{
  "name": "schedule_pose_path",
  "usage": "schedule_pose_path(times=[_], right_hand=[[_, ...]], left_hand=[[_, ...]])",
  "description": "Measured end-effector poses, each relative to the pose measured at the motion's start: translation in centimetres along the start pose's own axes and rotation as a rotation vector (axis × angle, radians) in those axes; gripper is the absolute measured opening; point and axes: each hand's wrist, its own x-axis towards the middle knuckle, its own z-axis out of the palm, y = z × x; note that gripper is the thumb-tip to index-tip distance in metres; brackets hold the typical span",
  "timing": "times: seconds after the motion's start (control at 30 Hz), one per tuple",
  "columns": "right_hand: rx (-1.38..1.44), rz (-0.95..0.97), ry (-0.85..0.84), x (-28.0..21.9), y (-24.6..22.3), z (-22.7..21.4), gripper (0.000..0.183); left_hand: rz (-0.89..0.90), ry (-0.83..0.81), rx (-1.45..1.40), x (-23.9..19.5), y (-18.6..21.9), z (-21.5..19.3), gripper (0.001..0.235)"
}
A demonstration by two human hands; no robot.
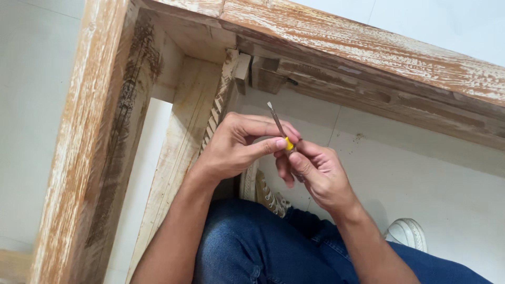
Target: The person uses a screwdriver to tighten screws into a wooden frame, holding a small wooden block in place with the left hand while turning the screwdriver with the right hand. The task involves repeated tightening of screws at a joint of the frame.
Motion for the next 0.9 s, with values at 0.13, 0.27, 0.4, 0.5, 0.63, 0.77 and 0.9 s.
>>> schedule_pose_path(times=[0.13,0.27,0.4,0.5,0.63,0.77,0.9], right_hand=[[-0.211,-0.107,0.134,0.2,-0.3,1.7,0.020],[-0.177,-0.136,0.241,-0.1,0.3,2.5,0.014],[0.186,-0.025,0.160,-1.0,2.1,0.5,0.018],[0.456,0.153,0.065,-1.2,0.8,-0.1,0.020],[0.285,0.082,0.185,-0.1,-0.6,0.5,0.017],[-0.050,-0.134,0.333,0.7,0.0,0.5,0.019],[-0.554,-0.303,0.376,0.5,-1.4,1.6,0.029]], left_hand=[[0.038,0.014,-0.021,-0.2,0.2,0.1,0.009],[0.065,0.047,-0.007,-0.3,0.4,0.2,0.006],[-0.057,0.043,-0.087,-0.5,1.5,0.8,0.007],[-0.118,0.052,-0.188,-0.5,1.7,2.4,0.009],[-0.261,0.114,-0.399,0.5,-0.3,3.8,0.017],[-0.284,0.254,-0.439,1.4,-2.5,5.0,0.018],[-0.237,0.311,-0.361,1.9,-4.5,5.3,0.016]])
